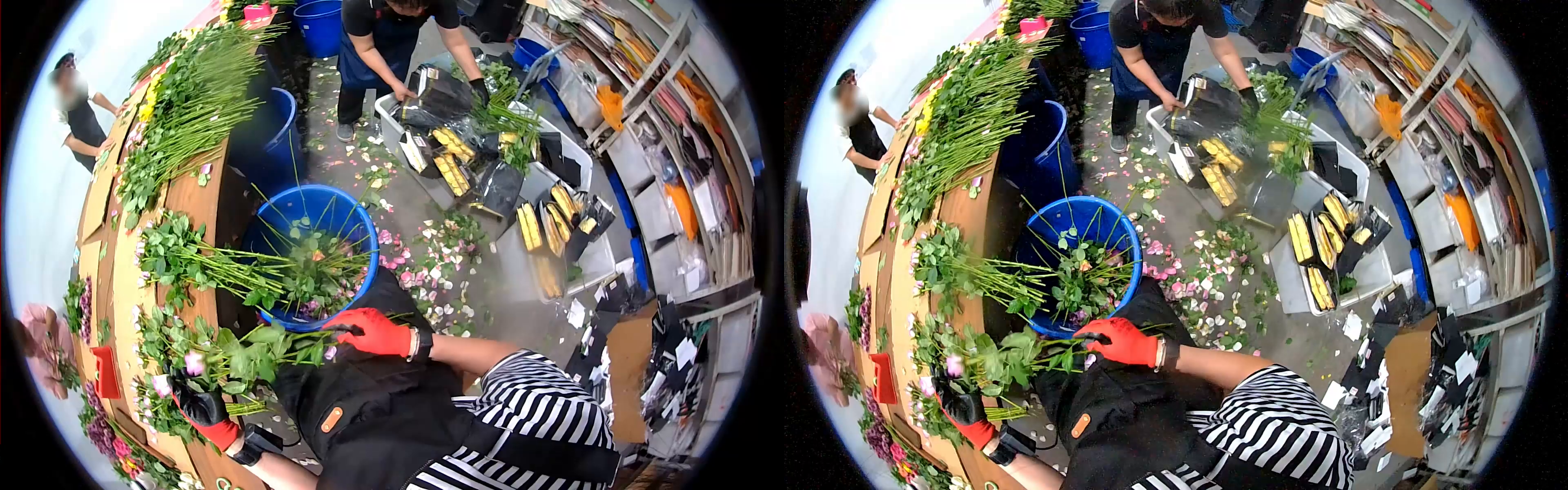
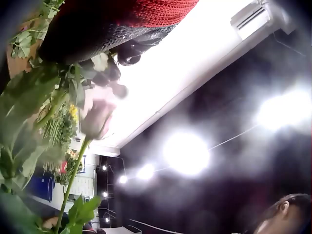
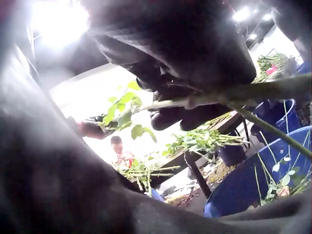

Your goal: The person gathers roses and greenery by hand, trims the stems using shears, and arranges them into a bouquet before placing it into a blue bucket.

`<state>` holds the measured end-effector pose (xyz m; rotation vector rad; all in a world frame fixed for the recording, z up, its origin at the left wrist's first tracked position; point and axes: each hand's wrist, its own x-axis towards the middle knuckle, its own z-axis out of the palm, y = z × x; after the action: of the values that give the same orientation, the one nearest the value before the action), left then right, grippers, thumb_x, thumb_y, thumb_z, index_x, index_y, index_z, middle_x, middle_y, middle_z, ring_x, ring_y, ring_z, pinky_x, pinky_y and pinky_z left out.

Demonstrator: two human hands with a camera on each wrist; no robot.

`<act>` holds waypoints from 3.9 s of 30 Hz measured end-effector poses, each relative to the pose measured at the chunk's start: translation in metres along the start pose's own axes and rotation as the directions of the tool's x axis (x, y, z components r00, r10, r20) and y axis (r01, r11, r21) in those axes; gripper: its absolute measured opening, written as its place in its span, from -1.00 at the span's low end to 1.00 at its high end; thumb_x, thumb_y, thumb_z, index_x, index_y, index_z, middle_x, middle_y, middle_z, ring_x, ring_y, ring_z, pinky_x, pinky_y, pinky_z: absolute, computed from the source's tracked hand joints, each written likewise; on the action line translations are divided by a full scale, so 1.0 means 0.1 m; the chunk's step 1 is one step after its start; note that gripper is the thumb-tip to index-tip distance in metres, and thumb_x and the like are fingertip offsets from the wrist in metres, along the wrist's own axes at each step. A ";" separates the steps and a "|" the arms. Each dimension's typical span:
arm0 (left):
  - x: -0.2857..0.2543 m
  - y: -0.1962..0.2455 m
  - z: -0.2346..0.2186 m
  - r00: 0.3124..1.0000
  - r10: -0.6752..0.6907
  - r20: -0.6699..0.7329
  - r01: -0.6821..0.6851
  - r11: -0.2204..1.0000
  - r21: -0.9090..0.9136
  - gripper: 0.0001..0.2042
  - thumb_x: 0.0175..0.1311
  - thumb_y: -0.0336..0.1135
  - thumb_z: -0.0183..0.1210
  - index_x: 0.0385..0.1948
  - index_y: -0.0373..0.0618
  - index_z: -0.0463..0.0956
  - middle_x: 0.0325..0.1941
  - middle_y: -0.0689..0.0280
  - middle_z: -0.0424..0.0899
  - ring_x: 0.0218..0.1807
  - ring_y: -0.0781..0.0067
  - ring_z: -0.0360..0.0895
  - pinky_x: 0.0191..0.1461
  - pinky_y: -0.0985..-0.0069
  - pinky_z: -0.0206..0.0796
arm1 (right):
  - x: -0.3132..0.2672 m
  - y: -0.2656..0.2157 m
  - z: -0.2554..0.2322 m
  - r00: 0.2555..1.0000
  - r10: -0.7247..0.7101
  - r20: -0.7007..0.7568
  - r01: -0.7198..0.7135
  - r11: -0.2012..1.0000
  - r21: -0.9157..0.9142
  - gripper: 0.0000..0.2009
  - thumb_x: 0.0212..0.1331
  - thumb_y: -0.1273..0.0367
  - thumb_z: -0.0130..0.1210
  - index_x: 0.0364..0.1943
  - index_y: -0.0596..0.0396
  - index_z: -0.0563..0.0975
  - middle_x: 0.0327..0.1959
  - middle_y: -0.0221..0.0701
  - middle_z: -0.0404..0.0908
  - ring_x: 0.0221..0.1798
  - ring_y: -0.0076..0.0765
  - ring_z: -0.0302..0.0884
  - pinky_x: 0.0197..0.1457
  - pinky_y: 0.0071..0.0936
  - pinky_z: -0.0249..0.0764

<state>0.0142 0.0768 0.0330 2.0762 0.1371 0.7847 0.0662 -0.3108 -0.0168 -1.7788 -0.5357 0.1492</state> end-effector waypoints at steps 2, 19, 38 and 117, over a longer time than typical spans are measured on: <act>0.02 0.02 -0.05 0.998 0.036 0.052 -0.036 0.999 0.000 -0.35 0.10 -0.50 0.19 0.30 -0.24 0.18 0.34 0.14 0.32 0.34 0.29 0.27 0.41 0.37 0.04 | -0.04 -0.04 -0.11 0.989 0.030 -0.145 -0.030 1.000 0.003 -0.69 0.09 0.38 0.16 -0.02 -0.03 0.56 -0.15 -0.23 0.61 -0.13 -0.04 0.56 -0.08 -0.30 0.46; -0.06 0.09 0.64 0.958 0.038 0.283 0.040 0.963 -0.265 -0.44 0.30 -0.32 0.06 0.33 -0.23 0.14 0.32 0.16 0.32 0.19 0.35 0.36 0.26 0.44 0.19 | 0.10 -0.29 -0.20 0.947 -0.165 -0.276 0.082 0.954 -0.287 -0.64 0.03 0.33 0.19 -0.01 -0.09 0.56 -0.25 -0.37 0.57 -0.19 -0.12 0.46 -0.09 -0.24 0.37; 0.79 -0.23 0.94 0.925 0.051 0.376 -0.113 0.983 0.143 -0.39 0.22 -0.19 0.17 0.24 -0.37 0.25 0.36 0.00 0.27 0.36 0.05 0.21 0.41 0.22 0.01 | 0.87 0.53 0.35 1.000 0.001 -0.017 -0.009 0.887 -0.462 -0.59 0.12 0.20 0.15 0.10 -0.20 0.47 -0.10 -0.34 0.48 -0.05 -0.14 0.41 0.05 -0.19 0.31; -0.08 1.62 0.46 0.906 -0.055 0.419 0.248 0.871 -0.424 -0.49 0.02 -0.59 0.23 0.12 -0.26 0.41 0.00 0.24 0.60 -0.03 0.58 0.51 0.01 0.57 0.34 | 0.90 -2.23 0.10 0.942 -0.331 0.052 0.326 0.941 0.095 -0.42 -0.20 0.48 0.28 0.08 0.15 0.46 0.11 -0.18 0.47 0.18 0.02 0.40 0.28 -0.20 0.25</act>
<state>0.0043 -0.0562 0.1361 1.6862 -0.1040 0.2469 0.0808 -0.2230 0.2065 -1.5807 -0.8553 -0.0010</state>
